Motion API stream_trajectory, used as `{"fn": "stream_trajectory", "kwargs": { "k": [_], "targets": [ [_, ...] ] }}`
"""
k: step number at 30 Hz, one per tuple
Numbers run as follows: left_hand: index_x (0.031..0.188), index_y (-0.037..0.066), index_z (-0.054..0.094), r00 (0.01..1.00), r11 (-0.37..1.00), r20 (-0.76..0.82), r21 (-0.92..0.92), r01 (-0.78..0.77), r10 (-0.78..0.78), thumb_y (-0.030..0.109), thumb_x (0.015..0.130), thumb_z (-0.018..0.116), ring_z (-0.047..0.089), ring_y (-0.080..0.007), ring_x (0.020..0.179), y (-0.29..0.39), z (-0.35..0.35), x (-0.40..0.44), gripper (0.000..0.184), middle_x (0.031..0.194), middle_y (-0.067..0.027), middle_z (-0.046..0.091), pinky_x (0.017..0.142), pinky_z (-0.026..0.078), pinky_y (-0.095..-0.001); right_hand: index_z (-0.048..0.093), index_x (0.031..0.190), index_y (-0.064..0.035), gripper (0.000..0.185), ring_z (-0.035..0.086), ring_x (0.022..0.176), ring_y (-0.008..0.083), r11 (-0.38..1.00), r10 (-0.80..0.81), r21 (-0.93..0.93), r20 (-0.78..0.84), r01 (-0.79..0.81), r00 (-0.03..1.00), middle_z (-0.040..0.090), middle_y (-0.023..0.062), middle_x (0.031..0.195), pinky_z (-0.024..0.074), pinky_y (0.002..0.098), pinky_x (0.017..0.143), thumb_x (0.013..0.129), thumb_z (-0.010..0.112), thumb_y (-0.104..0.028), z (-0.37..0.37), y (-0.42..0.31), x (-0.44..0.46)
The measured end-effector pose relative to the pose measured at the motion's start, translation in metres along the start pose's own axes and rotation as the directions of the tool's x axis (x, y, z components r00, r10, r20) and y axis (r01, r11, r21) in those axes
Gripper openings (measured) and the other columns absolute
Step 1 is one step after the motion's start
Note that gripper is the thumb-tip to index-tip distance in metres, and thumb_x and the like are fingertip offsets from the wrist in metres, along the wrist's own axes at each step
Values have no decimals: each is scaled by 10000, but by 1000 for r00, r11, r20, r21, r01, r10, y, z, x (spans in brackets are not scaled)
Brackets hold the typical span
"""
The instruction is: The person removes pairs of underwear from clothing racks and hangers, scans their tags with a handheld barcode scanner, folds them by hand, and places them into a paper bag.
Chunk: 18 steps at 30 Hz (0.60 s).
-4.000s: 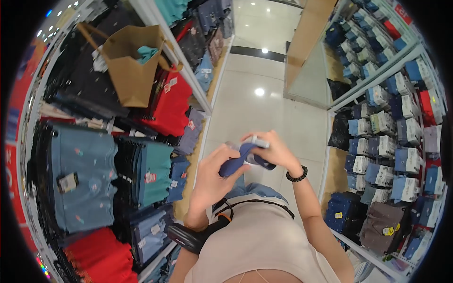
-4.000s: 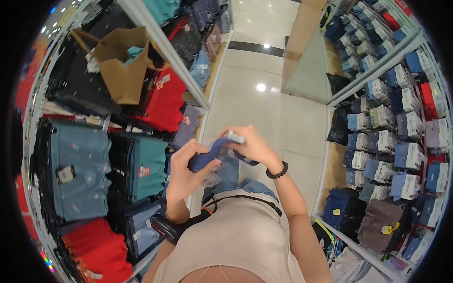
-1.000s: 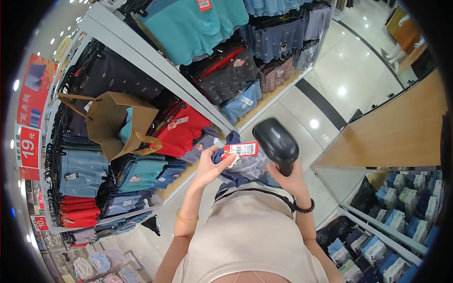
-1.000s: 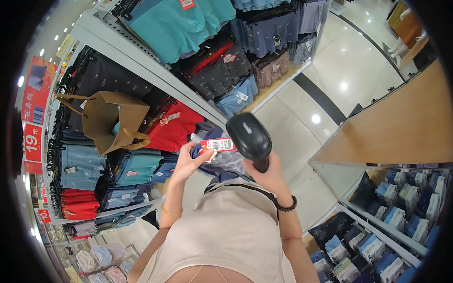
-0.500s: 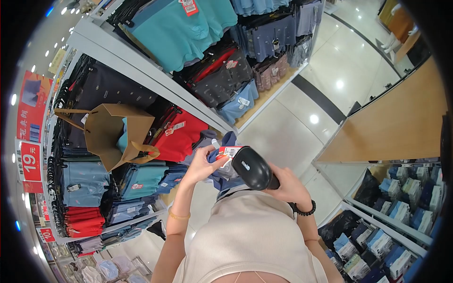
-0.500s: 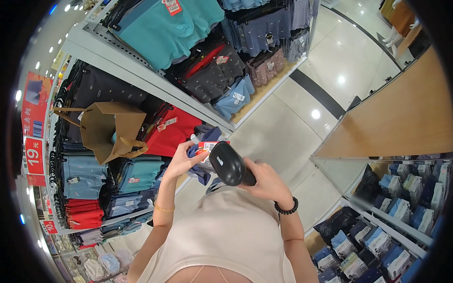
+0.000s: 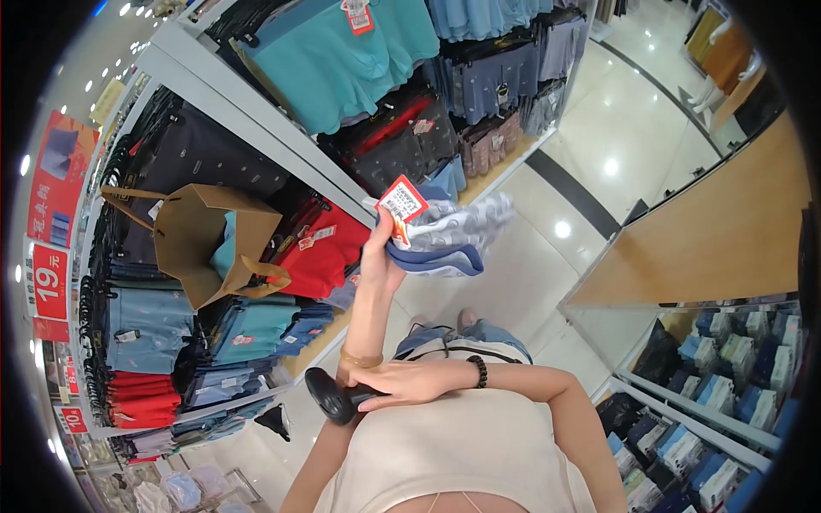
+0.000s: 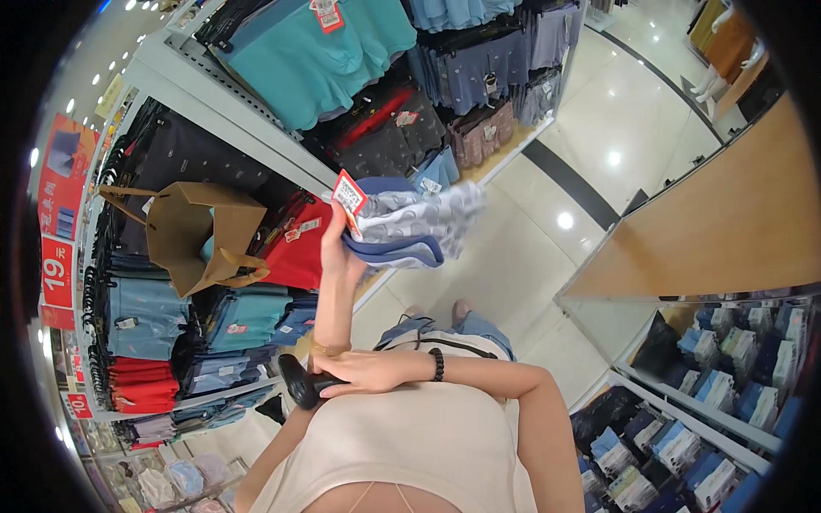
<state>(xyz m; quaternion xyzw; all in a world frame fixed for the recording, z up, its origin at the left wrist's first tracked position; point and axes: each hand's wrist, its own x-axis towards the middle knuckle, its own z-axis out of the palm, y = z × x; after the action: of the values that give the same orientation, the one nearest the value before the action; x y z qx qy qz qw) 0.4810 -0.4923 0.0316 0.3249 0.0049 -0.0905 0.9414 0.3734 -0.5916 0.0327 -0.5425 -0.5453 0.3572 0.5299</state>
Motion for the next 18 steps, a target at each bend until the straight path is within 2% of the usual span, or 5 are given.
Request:
{"fn": "stream_trajectory", "kwargs": {
  "k": [4,6,9,12,18],
  "targets": [
    [1028,-23,526,995,913,-37,404,-66,89,168,868,593,594,-118,860,32,29,-21,258,955,-31,590,759,473,-265,493,1046,-18,308,563,912,325,977,-117,-186,-77,101,990,577,171,908,437,390,778,936,436,-299,-20,-17,-27],
    [913,-5,547,963,457,262,850,-261,64,105,819,639,581,-108,799,47,36,-26,171,874,-28,586,680,452,-268,589,996,-29,238,599,856,280,978,-19,-209,36,26,999,607,124,922,467,336,746,896,514,-231,-61,-56,-55],
    [935,-7,553,911,106,380,924,-367,-162,39,725,679,575,-293,778,53,64,-33,249,847,-137,569,669,437,-336,623,960,-45,200,630,770,226,996,-57,-91,-523,11,850,650,78,877,480,292,714,801,638,-165,-93,-91,-99],
    [968,-5,550,869,32,434,898,-440,-236,4,719,650,554,-343,842,39,64,-32,269,915,-150,596,732,438,-373,627,890,-46,228,623,669,231,871,-337,-472,-774,-134,536,648,74,779,477,310,660,754,692,-216,-107,-69,-79],
    [1011,19,546,909,124,370,928,-351,-194,-51,713,614,553,-350,850,35,70,-32,313,948,-156,602,746,440,-372,643,782,-67,270,555,739,255,748,215,-334,-695,-573,686,615,84,673,408,367,722,733,706,-324,-114,-42,-81]
  ]
}}
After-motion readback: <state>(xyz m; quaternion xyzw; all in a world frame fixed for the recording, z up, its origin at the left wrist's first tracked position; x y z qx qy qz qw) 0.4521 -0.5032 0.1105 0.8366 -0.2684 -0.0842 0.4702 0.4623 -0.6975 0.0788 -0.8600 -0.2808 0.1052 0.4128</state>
